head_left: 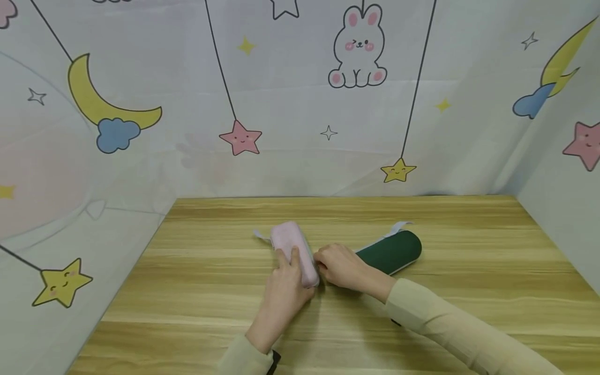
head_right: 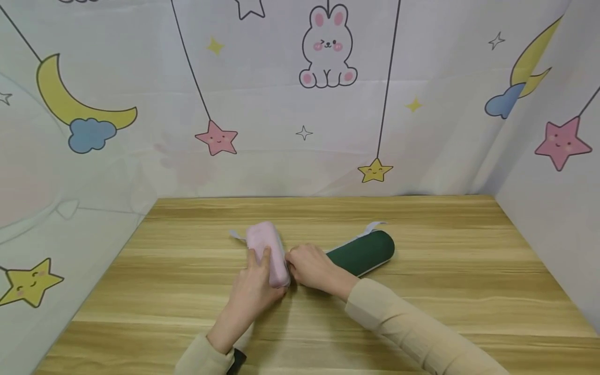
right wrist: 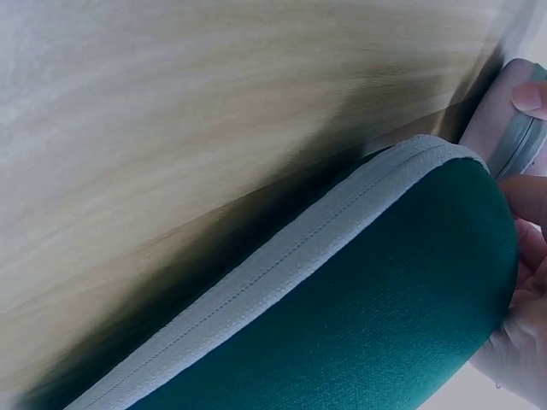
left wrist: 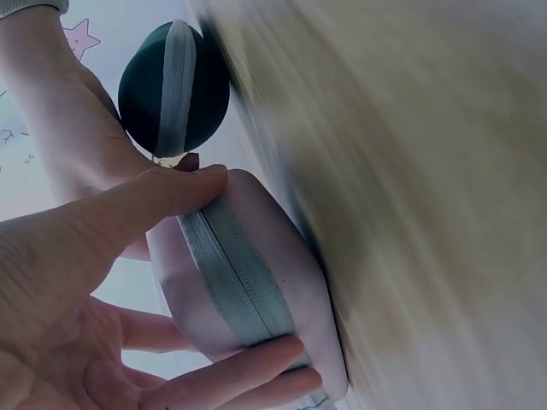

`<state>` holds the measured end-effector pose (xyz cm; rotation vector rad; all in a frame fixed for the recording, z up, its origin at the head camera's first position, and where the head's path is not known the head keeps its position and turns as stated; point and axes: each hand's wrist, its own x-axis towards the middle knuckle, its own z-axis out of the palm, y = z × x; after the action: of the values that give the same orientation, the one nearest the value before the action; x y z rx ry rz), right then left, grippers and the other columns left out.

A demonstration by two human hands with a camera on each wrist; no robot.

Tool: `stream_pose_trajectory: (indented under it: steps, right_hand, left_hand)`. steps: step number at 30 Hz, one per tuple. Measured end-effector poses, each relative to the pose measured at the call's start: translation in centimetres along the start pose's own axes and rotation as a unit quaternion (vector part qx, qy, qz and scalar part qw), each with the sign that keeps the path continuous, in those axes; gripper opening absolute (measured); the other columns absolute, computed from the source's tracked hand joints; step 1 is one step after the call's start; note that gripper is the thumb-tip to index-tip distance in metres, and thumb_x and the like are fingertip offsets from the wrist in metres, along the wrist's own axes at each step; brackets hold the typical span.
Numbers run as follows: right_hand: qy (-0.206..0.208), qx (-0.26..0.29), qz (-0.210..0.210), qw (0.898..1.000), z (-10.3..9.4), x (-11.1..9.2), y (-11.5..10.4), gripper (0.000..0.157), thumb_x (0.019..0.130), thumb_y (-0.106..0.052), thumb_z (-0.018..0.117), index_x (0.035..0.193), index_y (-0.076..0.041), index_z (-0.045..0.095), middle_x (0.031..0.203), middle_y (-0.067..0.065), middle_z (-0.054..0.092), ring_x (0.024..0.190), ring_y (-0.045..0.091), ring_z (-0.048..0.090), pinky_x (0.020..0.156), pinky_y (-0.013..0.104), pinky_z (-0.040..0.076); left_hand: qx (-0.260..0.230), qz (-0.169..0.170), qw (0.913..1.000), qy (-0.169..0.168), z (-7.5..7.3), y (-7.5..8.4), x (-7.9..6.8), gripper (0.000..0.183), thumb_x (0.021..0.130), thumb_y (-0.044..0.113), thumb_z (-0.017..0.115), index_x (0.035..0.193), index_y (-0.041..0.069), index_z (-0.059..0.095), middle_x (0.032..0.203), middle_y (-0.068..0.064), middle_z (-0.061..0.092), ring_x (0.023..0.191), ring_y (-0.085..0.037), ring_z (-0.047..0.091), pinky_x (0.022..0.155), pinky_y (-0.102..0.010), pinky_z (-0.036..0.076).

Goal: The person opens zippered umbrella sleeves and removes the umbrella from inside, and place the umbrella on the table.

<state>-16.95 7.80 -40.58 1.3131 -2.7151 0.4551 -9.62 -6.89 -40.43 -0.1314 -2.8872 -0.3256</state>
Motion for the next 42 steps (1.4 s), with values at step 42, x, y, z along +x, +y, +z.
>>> stream_pose_trajectory:
  steps: [42]
  right_hand:
    - [0.021, -0.039, -0.021, 0.999, 0.1, -1.1, -0.3, 0.021, 0.083, -0.005, 0.067, 0.064, -0.013, 0.06, 0.058, -0.003, 0.053, 0.052, 0.006, 0.037, 0.058, 0.021, 0.025]
  left_hand:
    - [-0.012, -0.052, 0.9985, 0.01, 0.4, 0.6, 1.4, 0.095, 0.062, 0.027, 0.089, 0.134, -0.015, 0.044, 0.119, -0.043, 0.047, 0.057, -0.026, 0.062, 0.045, -0.028, 0.051]
